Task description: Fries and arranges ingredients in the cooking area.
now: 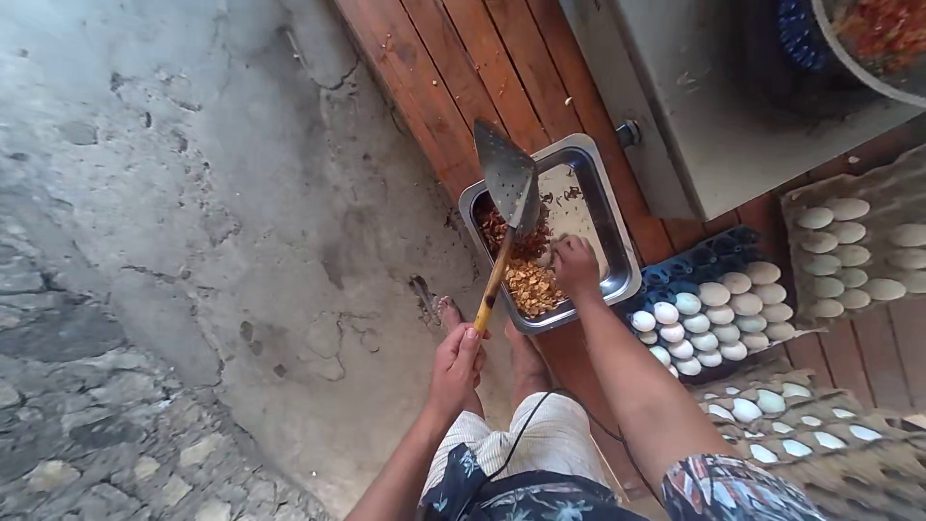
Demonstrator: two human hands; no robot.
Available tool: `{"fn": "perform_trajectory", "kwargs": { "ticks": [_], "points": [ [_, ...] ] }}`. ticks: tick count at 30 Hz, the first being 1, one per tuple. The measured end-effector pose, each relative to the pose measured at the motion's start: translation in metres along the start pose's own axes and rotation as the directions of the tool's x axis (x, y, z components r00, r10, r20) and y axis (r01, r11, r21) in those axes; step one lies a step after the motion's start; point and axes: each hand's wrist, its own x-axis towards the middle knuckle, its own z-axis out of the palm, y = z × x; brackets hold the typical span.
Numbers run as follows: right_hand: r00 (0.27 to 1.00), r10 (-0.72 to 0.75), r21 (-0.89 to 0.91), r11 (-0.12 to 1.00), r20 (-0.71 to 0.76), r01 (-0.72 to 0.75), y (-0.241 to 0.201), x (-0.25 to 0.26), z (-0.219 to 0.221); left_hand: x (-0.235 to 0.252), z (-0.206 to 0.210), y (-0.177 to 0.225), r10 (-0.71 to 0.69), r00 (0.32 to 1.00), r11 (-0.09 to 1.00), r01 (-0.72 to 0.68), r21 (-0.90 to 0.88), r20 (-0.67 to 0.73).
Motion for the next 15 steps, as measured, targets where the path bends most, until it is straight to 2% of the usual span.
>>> {"fn": "perform_trajectory", "kwargs": {
  "ticks": [6,11,15],
  "points": [
    [0.992,0.104,0.031,0.994,-0.072,-0.102,0.011,-0.018,-0.020,-0.001,-0.001,-0.002,-0.013,1.000,0.999,0.013,-0.036,0.002],
    [0.993,0.004,0.111,0.994,-0.121,0.010,-0.016,-0.009,-0.001,-0.002,-0.001,-0.003,-0.010,1.000,0.999,0.011,-0.052,0.016],
    [0.997,0.057,0.080,0.995,-0.060,-0.052,-0.037,0.007,0.016,-0.004,-0.002,-0.001,-0.012,1.000,0.998,0.013,-0.056,0.013]
  ]
}}
